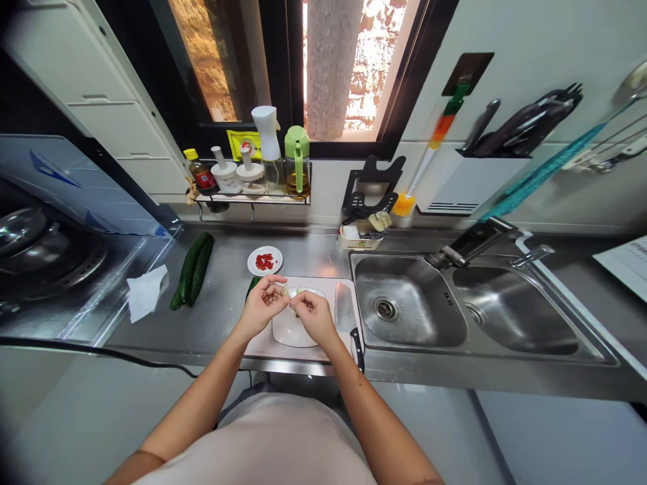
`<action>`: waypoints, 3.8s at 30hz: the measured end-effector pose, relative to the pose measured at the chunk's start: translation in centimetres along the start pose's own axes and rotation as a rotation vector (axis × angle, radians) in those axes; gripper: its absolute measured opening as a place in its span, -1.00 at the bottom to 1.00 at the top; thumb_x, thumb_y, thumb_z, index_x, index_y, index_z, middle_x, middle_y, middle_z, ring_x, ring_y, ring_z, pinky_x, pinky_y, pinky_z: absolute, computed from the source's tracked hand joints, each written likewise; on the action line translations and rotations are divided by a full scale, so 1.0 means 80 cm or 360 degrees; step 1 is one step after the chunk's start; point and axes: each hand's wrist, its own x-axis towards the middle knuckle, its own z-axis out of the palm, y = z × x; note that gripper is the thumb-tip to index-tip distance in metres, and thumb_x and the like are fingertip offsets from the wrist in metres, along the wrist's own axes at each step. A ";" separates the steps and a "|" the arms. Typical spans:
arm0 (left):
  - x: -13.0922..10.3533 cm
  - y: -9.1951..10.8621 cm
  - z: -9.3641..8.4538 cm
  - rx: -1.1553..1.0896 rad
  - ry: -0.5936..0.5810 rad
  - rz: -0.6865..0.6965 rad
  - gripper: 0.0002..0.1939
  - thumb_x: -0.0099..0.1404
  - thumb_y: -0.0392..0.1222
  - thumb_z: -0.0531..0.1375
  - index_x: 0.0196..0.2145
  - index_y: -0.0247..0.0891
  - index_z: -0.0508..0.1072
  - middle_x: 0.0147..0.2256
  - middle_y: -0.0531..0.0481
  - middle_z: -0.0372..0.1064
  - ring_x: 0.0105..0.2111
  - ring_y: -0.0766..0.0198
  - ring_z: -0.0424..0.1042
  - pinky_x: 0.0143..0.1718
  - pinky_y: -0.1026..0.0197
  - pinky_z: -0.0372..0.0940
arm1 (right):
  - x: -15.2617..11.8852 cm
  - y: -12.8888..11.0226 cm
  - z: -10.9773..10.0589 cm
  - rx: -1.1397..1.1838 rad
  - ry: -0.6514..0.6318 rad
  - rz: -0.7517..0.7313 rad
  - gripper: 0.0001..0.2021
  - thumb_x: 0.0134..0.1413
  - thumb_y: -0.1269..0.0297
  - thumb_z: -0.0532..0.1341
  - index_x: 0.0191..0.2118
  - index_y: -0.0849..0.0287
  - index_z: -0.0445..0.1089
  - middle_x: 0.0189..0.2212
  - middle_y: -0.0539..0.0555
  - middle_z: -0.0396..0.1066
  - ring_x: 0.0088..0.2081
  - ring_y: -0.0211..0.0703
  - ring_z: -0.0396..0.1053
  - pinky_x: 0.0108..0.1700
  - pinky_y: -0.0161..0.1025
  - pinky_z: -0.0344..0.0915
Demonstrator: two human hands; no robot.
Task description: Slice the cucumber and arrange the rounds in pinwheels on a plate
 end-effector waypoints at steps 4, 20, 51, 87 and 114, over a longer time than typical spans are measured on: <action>-0.001 0.000 0.002 0.0040 -0.0010 0.0034 -0.61 0.09 -0.23 0.26 -0.11 -0.27 0.29 -0.43 0.08 0.33 -0.43 0.41 0.30 -0.34 0.34 0.19 | -0.001 -0.004 0.000 0.0058 -0.0011 0.0044 -0.84 -0.10 0.22 0.17 -0.57 0.17 0.32 -0.65 -0.06 0.26 -0.56 -0.34 0.19 -0.52 -0.38 0.18; -0.003 -0.021 0.010 0.0141 0.0076 0.0072 -0.59 0.12 -0.25 0.22 -0.04 -0.29 0.35 -0.43 0.08 0.33 -0.42 0.41 0.32 -0.32 0.33 0.21 | 0.002 0.013 -0.002 0.0085 0.0013 0.0174 -0.85 -0.12 0.22 0.15 -0.56 0.17 0.33 -0.68 -0.07 0.27 -0.58 -0.33 0.22 -0.54 -0.39 0.20; 0.028 -0.125 -0.011 0.0599 0.0384 -0.0234 -0.89 0.01 -0.23 0.23 -0.47 -0.29 0.39 -0.54 0.11 0.33 -0.54 0.42 0.27 -0.43 0.36 0.19 | 0.061 0.088 -0.036 -0.1067 -0.0206 0.0070 -0.83 0.06 0.32 0.09 -0.36 0.19 0.42 -0.59 -0.03 0.37 -0.50 -0.28 0.27 -0.41 -0.39 0.09; 0.073 -0.176 -0.004 0.1741 0.0171 -0.0677 -0.85 0.15 -0.28 0.13 -0.33 -0.16 0.48 -0.31 -0.09 0.50 -0.25 0.13 0.44 -0.29 0.23 0.18 | 0.108 0.155 -0.020 -0.1827 -0.0330 0.0421 -0.78 0.18 0.29 0.03 -0.20 0.17 0.40 -0.24 0.15 0.47 -0.25 -0.17 0.37 -0.38 -0.33 -0.01; 0.072 -0.177 -0.002 0.1909 0.0094 -0.0674 -0.78 0.19 -0.26 0.13 -0.18 -0.15 0.41 -0.23 -0.05 0.47 -0.18 0.16 0.42 -0.25 0.24 0.20 | 0.104 0.145 -0.017 -0.2017 -0.0417 0.0437 -0.79 0.20 0.31 0.02 -0.09 0.15 0.28 -0.18 0.17 0.44 -0.15 -0.11 0.38 -0.28 -0.30 0.06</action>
